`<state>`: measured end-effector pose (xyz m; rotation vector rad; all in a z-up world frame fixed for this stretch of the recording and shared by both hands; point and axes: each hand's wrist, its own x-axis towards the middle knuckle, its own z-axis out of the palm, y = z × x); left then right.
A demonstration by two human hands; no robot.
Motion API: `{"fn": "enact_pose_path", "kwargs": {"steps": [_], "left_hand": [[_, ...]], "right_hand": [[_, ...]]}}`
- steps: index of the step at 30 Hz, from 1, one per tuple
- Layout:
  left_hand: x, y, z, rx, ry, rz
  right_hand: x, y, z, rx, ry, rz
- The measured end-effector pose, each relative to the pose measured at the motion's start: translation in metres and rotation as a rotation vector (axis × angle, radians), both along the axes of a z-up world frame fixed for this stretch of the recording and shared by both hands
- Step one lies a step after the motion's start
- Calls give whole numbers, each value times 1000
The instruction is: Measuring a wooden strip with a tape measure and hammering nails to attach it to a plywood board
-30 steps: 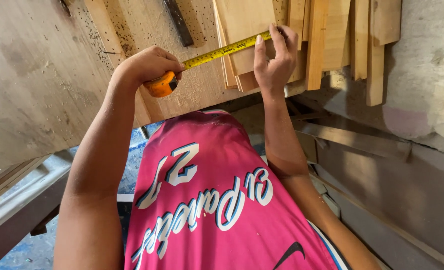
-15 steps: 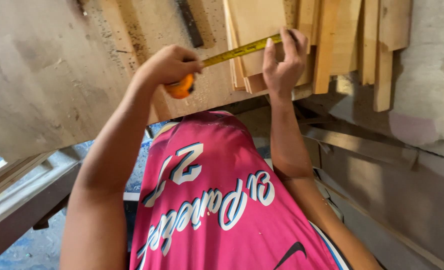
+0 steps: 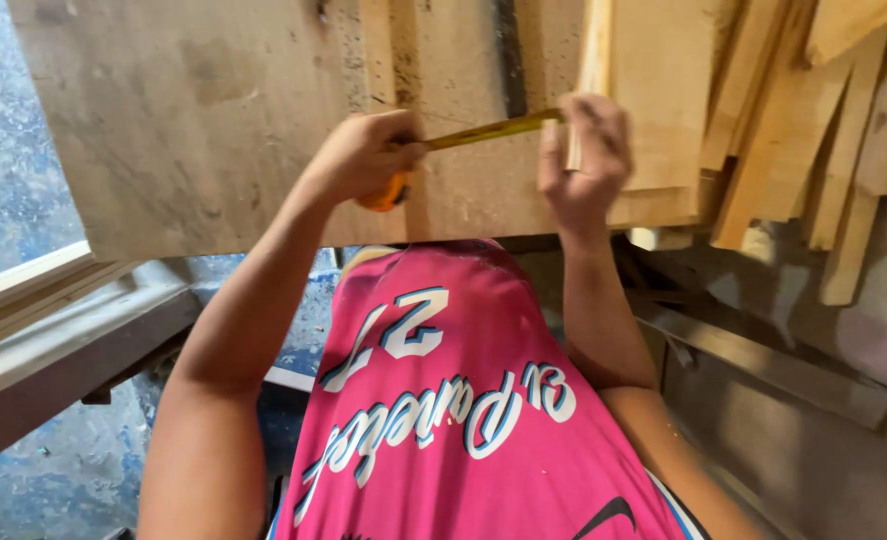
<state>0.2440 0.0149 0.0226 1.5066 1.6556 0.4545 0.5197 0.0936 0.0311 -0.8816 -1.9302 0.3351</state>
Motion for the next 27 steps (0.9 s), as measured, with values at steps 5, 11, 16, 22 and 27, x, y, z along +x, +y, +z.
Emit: {"fn": "enact_pose_path", "kwargs": {"steps": [5, 11, 16, 22, 27], "left_hand": [[-109, -51, -27, -26, 24, 223], [-214, -68, -55, 0, -28, 292], [-284, -38, -118, 138, 98, 220], [-306, 26, -126, 9, 211, 194], [-309, 57, -129, -74, 220, 190]], "right_hand": [[-90, -16, -6, -202, -162, 224], [-185, 1, -27, -425, 30, 373], [-241, 66, -83, -495, -204, 193], [-266, 96, -159, -389, -434, 124], [-271, 92, -139, -445, -493, 122]]}}
